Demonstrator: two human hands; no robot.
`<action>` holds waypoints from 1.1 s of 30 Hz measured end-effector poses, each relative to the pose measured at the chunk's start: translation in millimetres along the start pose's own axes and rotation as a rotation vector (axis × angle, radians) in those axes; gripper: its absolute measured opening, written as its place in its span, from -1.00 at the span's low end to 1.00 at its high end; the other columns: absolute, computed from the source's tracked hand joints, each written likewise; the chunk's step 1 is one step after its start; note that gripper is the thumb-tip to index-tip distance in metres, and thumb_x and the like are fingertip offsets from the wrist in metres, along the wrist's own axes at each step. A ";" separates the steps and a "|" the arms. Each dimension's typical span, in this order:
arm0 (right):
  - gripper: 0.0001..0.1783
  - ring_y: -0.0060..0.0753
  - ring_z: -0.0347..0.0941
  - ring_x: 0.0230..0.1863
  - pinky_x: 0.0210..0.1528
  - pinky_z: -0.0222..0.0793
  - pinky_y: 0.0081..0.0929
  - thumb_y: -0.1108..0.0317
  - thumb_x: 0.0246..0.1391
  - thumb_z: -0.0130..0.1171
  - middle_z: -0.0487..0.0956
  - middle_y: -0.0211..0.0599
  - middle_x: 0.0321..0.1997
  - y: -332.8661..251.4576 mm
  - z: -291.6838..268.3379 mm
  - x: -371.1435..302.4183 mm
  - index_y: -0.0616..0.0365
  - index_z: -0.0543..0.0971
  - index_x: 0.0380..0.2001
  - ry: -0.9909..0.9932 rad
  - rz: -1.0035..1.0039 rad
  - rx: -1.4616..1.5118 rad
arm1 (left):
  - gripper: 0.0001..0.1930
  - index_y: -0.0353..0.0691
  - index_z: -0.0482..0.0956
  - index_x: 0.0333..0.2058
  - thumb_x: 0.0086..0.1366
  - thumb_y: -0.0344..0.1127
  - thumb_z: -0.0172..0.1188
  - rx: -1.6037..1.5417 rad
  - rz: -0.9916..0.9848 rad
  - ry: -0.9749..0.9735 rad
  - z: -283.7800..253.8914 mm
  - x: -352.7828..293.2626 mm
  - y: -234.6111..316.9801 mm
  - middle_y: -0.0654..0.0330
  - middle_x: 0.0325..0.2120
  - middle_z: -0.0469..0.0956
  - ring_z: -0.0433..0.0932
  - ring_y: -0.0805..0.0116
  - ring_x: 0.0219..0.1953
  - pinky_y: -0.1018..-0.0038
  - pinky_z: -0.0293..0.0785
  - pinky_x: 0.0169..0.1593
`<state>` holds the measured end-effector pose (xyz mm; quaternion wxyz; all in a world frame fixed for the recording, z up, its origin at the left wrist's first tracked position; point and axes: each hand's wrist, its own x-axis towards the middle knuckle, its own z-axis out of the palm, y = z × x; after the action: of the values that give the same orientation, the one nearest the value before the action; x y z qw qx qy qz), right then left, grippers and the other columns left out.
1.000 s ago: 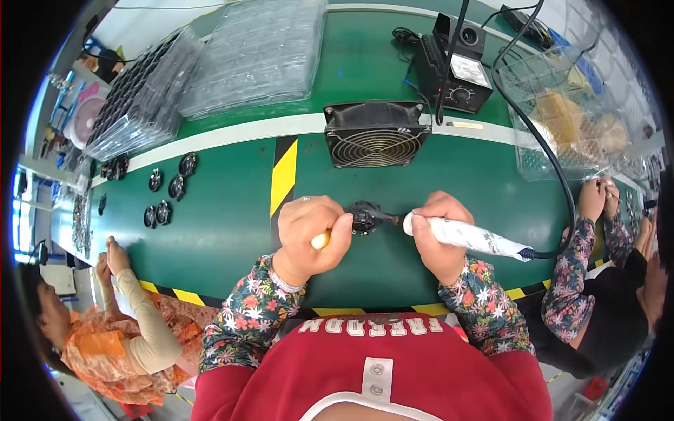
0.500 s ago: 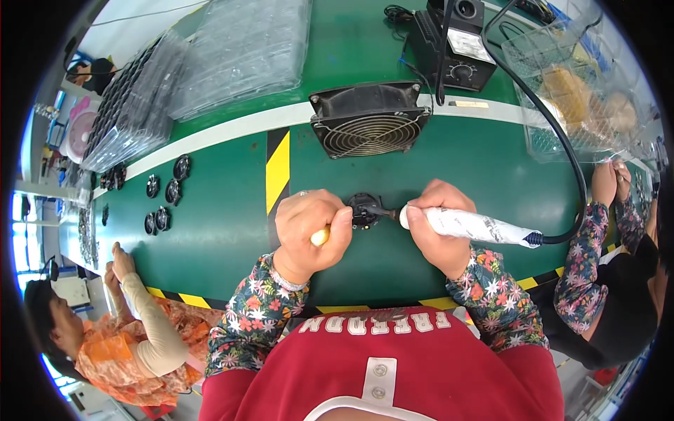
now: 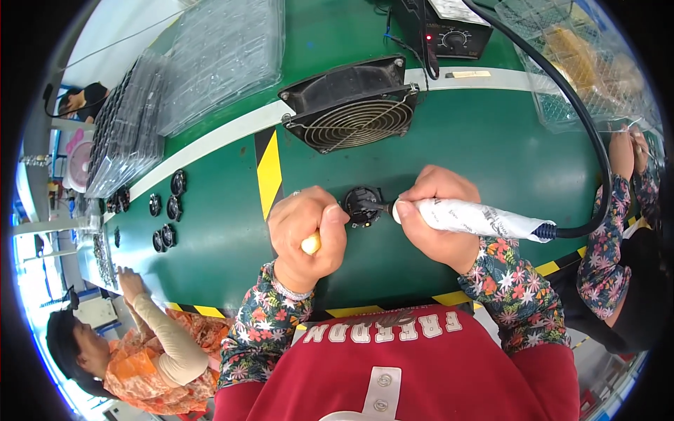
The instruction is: The person solders electronic components onto small circular circuit boards with a soldering iron and soldering wire.
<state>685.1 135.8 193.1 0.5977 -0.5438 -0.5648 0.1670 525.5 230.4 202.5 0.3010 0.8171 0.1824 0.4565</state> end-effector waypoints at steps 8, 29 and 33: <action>-0.90 -0.45 0.32 -0.64 -0.58 0.21 -0.54 0.51 -0.18 0.18 0.39 -0.33 -0.66 -1.4 -0.1 0.0 0.19 0.44 -0.58 -0.019 0.005 -0.037 | -0.74 -0.31 0.28 -0.70 0.17 -0.47 -0.07 0.012 -0.019 -0.066 -5.0 1.7 3.1 0.11 -0.76 0.44 0.37 0.38 -0.74 0.54 0.26 -0.65; -0.85 -0.37 0.25 -0.73 -0.67 0.13 -0.50 0.47 -0.26 0.20 0.38 -0.34 -0.72 4.4 2.5 4.4 0.12 0.40 -0.66 -0.093 -0.194 -0.077 | -0.74 -0.22 0.22 -0.73 0.02 -0.55 0.08 -0.057 -0.032 0.024 -1.3 4.2 -3.8 0.18 -0.78 0.35 0.26 0.31 -0.80 0.49 0.12 -0.70; -0.85 -0.37 0.25 -0.73 -0.67 0.13 -0.49 0.47 -0.25 0.20 0.38 -0.35 -0.72 2.7 3.1 3.2 0.12 0.40 -0.65 -0.070 -0.189 -0.104 | -0.73 -0.22 0.22 -0.74 0.02 -0.55 0.08 -0.051 -0.014 0.013 -1.0 4.9 -2.8 0.18 -0.78 0.35 0.26 0.31 -0.80 0.49 0.11 -0.70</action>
<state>684.5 140.7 191.7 0.5617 -0.5123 -0.6420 0.0992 527.1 235.6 204.2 0.3239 0.8049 0.1784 0.4641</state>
